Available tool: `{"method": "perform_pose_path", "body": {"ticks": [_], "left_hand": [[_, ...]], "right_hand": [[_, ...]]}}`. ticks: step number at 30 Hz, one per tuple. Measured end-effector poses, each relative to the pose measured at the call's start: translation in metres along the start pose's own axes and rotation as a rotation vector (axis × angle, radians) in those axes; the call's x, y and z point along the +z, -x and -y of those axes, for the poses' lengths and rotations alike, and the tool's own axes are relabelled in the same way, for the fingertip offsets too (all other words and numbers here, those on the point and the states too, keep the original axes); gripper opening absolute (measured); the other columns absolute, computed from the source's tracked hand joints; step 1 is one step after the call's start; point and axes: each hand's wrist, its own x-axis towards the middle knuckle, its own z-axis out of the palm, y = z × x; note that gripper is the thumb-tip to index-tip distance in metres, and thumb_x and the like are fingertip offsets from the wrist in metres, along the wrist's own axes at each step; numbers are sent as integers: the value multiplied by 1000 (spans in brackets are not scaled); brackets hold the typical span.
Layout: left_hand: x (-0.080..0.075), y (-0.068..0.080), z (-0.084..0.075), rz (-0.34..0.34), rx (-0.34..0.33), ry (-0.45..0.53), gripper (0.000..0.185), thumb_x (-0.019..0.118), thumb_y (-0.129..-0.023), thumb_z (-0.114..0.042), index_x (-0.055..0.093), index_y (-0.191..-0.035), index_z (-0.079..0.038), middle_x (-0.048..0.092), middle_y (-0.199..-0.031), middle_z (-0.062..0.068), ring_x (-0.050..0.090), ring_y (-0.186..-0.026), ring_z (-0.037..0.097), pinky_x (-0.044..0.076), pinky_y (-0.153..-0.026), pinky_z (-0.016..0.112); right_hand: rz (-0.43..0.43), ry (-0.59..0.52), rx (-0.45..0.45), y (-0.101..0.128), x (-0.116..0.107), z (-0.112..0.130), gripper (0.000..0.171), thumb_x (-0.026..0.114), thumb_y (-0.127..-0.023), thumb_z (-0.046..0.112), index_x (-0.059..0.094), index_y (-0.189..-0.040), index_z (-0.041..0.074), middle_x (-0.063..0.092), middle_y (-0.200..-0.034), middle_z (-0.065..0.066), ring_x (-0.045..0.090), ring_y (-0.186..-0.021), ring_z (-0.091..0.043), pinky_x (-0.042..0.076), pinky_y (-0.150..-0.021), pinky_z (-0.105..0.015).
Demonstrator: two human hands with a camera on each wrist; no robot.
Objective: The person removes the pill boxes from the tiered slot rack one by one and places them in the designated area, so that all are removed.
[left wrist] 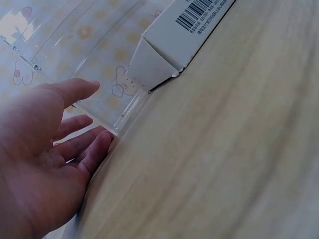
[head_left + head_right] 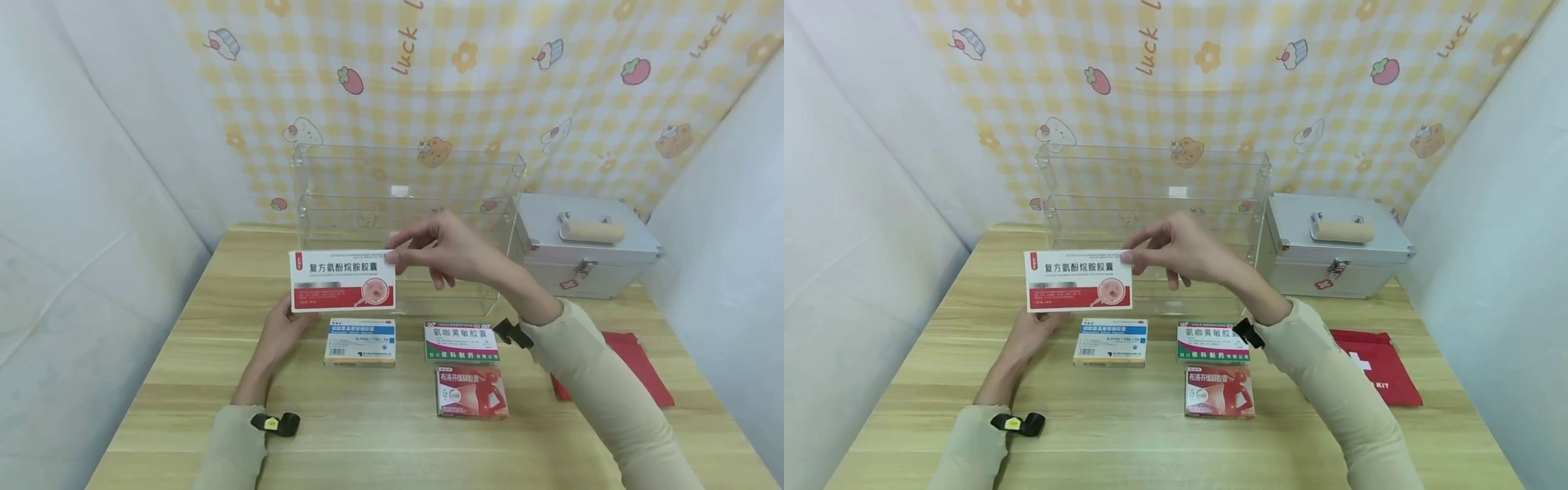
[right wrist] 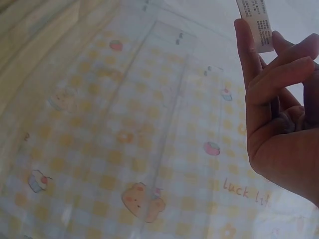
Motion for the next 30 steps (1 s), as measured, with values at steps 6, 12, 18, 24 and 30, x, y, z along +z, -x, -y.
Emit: {"method": "perform_pose_path", "body": {"ticks": [6,12,18,24,30], "left_hand": [[3,-1,-3,17,-10,54,65,67,-94,-26,38,-150,-11,55,-130,17,57,-109,32,52,-85,44],[2,-3,-8,11,28,-6,60,65,-94,-38,44,-146,-14,60,-114,10,61,-93,28,52,-74,40],[5,-1,-8,-1,44,-38,60,65,-95,-37,44,-146,-14,61,-113,9,59,-91,26,52,-72,39],[9,-4,-6,3,40,-34,60,66,-94,-37,44,-146,-16,62,-112,6,59,-92,24,51,-72,39],[9,-2,-6,8,35,-24,59,66,-94,-34,45,-145,-14,61,-113,8,58,-96,25,51,-75,39]], "right_hand": [[56,-71,87,30,32,-33,28,71,-92,32,71,-115,18,74,-83,2,50,-41,-31,39,-34,-28],[135,-108,197,56,81,-80,22,71,-91,34,73,-110,23,74,-84,-1,49,-41,-19,38,-38,-23],[212,-136,249,65,105,-99,22,71,-91,30,73,-110,18,73,-79,-9,55,-42,-34,34,-37,-22],[217,-148,278,69,111,-103,23,71,-92,24,72,-111,12,73,-80,-9,55,-43,-36,36,-37,-22],[166,-39,329,71,123,-104,22,71,-92,22,74,-109,9,71,-78,-2,58,-41,-22,43,-37,-25]]}}
